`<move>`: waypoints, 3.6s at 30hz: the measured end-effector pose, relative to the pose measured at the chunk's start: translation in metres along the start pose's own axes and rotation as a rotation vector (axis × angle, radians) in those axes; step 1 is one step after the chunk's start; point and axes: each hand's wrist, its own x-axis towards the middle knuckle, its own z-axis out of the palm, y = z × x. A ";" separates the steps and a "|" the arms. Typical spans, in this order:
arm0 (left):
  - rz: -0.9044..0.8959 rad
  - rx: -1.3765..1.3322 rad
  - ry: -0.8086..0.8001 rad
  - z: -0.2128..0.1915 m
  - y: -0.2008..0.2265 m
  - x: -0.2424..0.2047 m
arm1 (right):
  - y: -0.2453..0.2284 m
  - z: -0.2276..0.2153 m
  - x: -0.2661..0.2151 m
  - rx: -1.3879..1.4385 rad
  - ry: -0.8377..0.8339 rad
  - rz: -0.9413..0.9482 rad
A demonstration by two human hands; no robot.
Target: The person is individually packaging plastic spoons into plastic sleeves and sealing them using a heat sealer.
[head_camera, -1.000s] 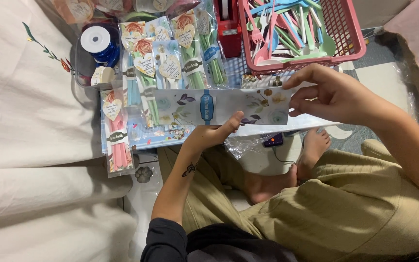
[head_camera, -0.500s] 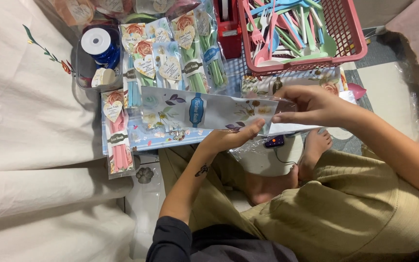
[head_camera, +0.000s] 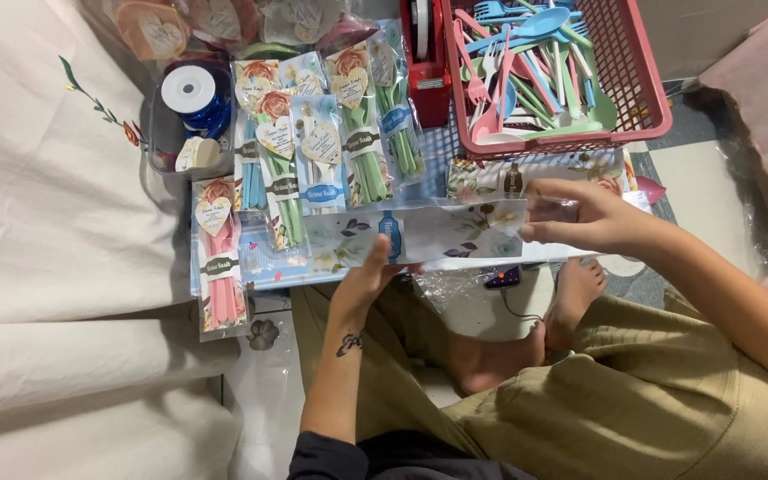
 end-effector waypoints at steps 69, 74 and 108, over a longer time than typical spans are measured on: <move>0.605 -0.820 -0.157 -0.037 -0.040 0.039 | 0.047 -0.094 -0.034 0.143 0.433 -0.089; 0.556 -0.684 -0.031 -0.033 -0.027 0.021 | 0.069 -0.098 -0.061 0.189 0.501 -0.039; 0.130 -0.358 0.213 -0.023 -0.004 -0.006 | 0.080 -0.089 -0.050 0.297 0.424 0.020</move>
